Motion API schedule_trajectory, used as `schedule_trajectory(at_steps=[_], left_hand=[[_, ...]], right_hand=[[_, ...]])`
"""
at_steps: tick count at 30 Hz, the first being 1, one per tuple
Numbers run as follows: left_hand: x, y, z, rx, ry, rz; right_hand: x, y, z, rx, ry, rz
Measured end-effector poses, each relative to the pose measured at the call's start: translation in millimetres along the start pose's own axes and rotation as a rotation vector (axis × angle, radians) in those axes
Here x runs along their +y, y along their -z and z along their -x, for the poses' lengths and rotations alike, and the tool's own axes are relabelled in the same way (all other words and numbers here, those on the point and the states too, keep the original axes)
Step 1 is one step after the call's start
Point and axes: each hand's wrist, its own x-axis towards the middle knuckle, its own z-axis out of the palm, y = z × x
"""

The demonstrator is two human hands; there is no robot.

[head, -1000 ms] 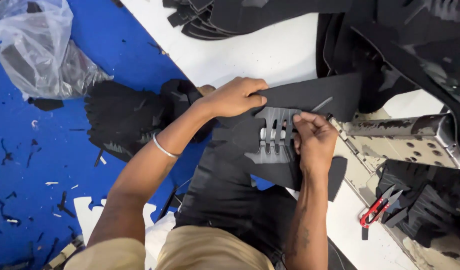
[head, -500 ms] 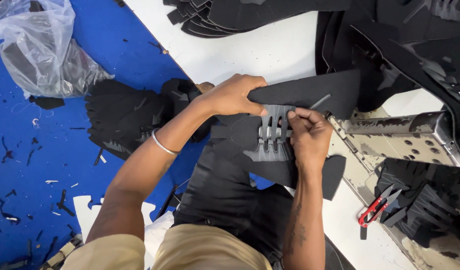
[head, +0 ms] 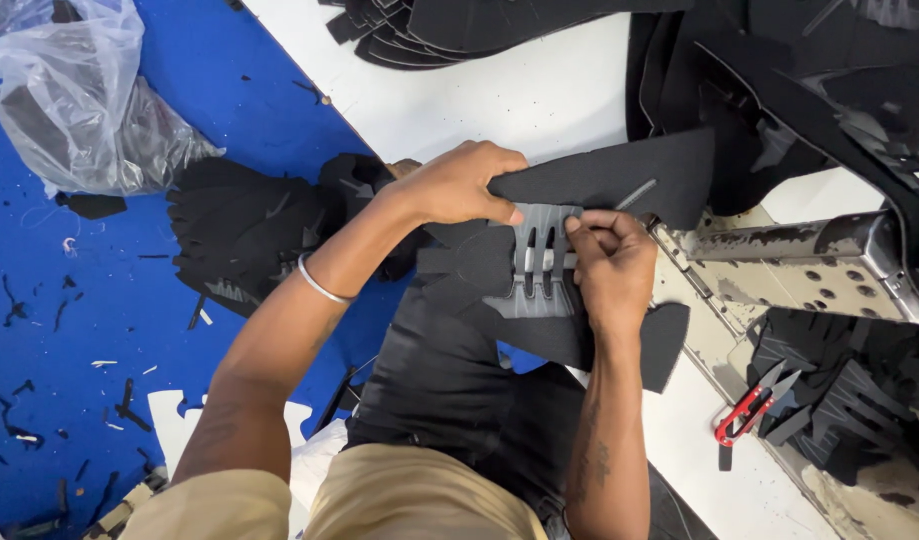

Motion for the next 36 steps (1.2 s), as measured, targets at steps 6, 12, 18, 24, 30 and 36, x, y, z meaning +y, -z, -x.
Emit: schedule_trajectory(at_steps=[6,12,18,24,30,36], left_hand=[[6,3,3,-0.007,0.008,-0.067],[11,4,6,0.0,-0.023,-0.042],[4,4,6,0.027,-0.099,0.035],[14,3,15,-0.018,-0.015,-0.043],[48,-5,58,0.023,-0.22,0.111],[144,4,120,-0.158,-0.133,0.174]], right_hand=[[4,0,0,-0.024,0.028,-0.02],[-2,1,4,-0.016,0.03,0.005],[12,20,46,0.216,0.337,0.303],[23,32,68,0.34,0.403,0.629],[14,44,82,0.315,0.47,0.38],[-18,64,113,-0.121,0.242,-0.515]])
